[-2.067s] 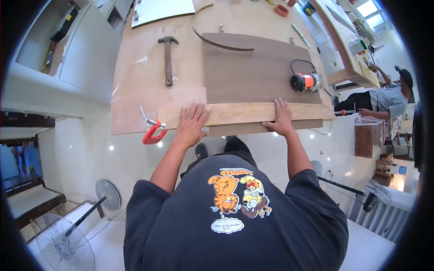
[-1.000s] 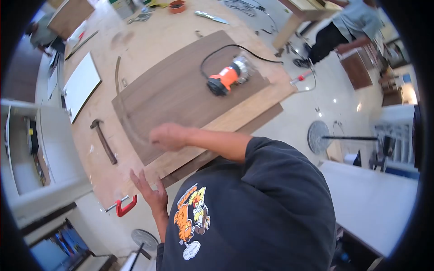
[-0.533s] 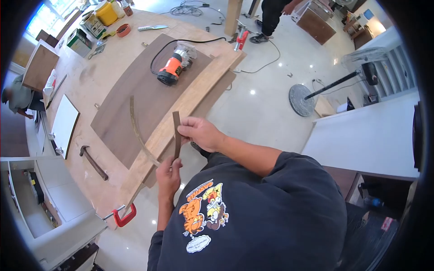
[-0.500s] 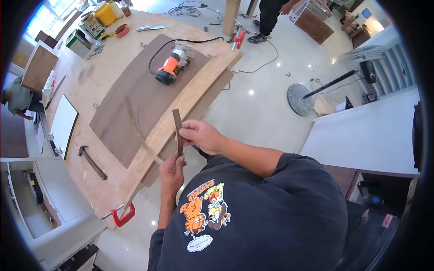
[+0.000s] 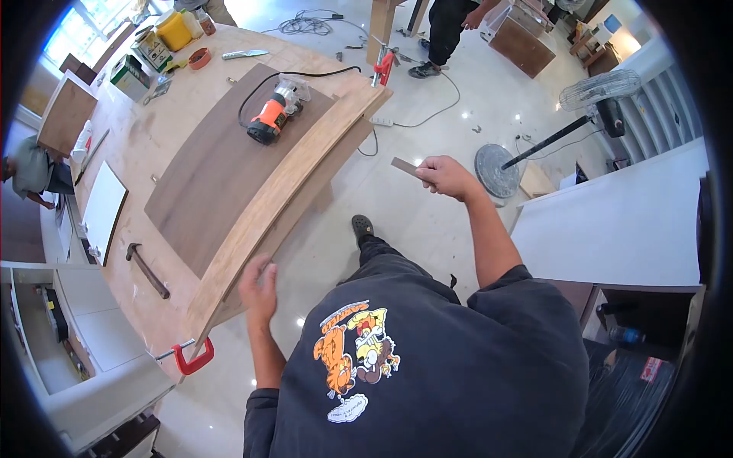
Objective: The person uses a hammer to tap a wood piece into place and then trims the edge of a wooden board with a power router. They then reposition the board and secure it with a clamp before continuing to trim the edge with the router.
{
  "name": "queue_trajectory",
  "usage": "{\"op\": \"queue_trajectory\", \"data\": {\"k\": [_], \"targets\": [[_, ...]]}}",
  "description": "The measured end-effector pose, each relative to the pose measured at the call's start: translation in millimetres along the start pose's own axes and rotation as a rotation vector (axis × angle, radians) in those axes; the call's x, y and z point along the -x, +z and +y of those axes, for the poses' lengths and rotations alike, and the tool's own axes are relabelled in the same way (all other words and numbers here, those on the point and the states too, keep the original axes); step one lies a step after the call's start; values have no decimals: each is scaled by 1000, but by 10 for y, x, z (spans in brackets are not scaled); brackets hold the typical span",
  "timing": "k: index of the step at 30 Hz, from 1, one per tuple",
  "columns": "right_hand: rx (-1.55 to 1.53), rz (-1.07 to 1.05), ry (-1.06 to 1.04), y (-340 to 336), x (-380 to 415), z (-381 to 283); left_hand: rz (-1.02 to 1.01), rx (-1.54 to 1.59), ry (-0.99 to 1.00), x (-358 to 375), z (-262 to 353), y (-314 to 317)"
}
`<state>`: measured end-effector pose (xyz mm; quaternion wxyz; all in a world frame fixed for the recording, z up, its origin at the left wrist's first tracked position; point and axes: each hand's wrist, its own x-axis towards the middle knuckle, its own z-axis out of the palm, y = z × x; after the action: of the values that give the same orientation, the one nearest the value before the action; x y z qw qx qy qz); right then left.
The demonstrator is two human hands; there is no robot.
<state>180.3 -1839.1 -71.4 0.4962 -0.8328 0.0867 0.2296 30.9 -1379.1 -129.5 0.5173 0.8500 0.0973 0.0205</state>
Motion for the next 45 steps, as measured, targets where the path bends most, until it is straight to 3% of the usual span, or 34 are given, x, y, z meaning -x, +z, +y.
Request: {"op": "queue_trajectory", "data": {"k": [3,9,12,18,33,45], "targets": [[-113,192,-61,186,-411,346,178,-199,40,-377,-53,-189],[-219,217,-26,348,-1120,458,520,-484,-31,-1102,-616,-277],[-284,203,-30,298,-1338,428,470,-783,-72,-1137,-826,-172],[-497,91,83,270,-1697,467,512,-820,-122,-1182,-723,-71],[-188,162,-6,399,-2107,500,532,-791,-134,-1177,-735,-49],[-137,153,9,384,-2209,431,526,-829,-90,-1185,-750,-73]]}}
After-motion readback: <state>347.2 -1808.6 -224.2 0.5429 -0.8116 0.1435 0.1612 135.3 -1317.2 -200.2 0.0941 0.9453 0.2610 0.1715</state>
